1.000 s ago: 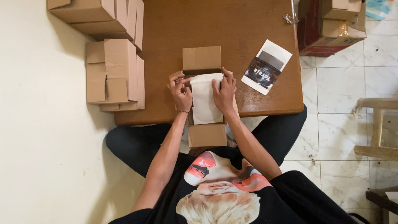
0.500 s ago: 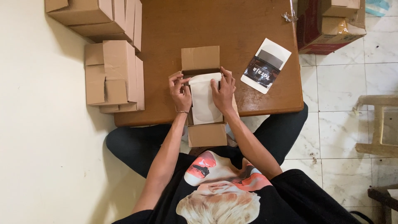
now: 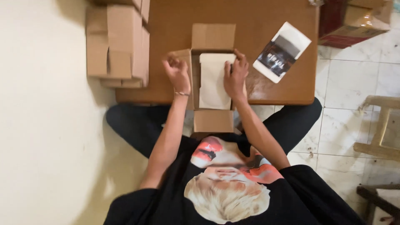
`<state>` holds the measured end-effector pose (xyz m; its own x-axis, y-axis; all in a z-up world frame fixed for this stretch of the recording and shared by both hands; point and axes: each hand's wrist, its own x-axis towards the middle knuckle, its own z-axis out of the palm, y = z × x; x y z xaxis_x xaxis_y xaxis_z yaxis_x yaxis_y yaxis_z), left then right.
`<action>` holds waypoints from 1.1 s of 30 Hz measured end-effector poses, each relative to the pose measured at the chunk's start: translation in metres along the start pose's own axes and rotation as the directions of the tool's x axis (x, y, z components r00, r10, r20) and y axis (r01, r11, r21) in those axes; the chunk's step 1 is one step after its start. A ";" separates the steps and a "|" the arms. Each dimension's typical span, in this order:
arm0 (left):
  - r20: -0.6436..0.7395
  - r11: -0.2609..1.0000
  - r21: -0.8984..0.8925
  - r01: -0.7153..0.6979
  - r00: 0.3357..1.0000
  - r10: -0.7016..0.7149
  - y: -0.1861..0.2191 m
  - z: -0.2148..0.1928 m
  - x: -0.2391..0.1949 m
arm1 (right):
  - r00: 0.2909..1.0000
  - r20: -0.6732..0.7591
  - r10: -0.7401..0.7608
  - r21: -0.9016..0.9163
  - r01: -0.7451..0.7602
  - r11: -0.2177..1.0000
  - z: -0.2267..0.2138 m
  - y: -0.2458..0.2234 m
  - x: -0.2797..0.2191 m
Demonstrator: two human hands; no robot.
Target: The person places a bag of coffee and a small printed card into a cardboard box by hand and adjusts them to fit inside.
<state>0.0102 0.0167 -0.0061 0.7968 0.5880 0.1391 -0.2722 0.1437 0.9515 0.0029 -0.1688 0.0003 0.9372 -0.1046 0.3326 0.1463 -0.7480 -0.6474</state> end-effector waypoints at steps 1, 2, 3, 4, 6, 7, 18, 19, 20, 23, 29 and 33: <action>-0.022 1.000 0.007 0.005 1.000 -0.004 0.025 0.002 0.000 | 1.000 0.022 -0.008 0.003 0.008 1.000 -0.003 0.001 -0.003; 0.019 0.973 -0.229 0.008 1.000 -0.004 0.051 0.007 0.005 | 0.999 0.032 -0.026 -0.010 0.027 1.000 -0.005 0.001 -0.001; 0.059 0.892 -0.453 0.017 0.998 0.012 0.077 0.013 0.010 | 0.998 0.041 -0.045 -0.023 0.046 0.999 -0.007 0.001 0.001; 0.044 0.895 -0.446 0.011 0.999 0.010 0.093 0.011 0.008 | 0.997 0.056 -0.051 -0.017 0.052 0.999 -0.007 -0.005 0.000; 0.284 0.585 -0.780 0.220 0.959 0.017 0.126 0.011 0.005 | 0.994 0.107 0.035 0.127 -0.048 0.991 -0.009 -0.017 0.001; 0.275 0.589 -0.780 0.212 0.961 0.018 0.138 0.013 0.002 | 0.993 0.115 0.030 0.132 -0.045 0.990 -0.009 -0.019 -0.001; 0.409 0.467 -0.814 0.345 0.912 0.039 0.169 0.017 -0.005 | 0.983 0.156 0.092 0.138 -0.114 0.984 -0.007 -0.021 0.001; 0.409 0.467 -0.814 0.344 0.912 0.041 0.168 0.016 -0.004 | 0.984 0.155 0.091 0.139 -0.113 0.984 -0.005 -0.020 0.001; 0.414 0.460 -0.814 0.354 0.910 0.031 0.166 0.015 -0.004 | 0.986 0.148 0.079 0.123 -0.097 0.988 -0.005 -0.019 0.001; 0.421 0.444 -0.816 0.370 0.907 0.018 0.166 0.015 -0.004 | 0.988 0.140 0.061 0.107 -0.077 0.991 -0.005 -0.018 0.000; 0.411 0.460 -0.802 0.381 0.911 -0.037 0.155 0.011 -0.004 | 0.987 0.147 0.063 0.117 -0.081 0.990 -0.006 -0.017 0.000; 0.362 0.603 -0.706 0.371 0.921 -0.143 0.136 0.008 -0.002 | 0.982 0.171 0.083 0.100 -0.101 0.990 -0.009 -0.021 0.001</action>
<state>-0.0246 0.0288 0.1252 0.9681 0.2333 0.0913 -0.2496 0.8669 0.4315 -0.0022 -0.1593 0.0202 0.9865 -0.0527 0.1551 0.0813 -0.6646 -0.7428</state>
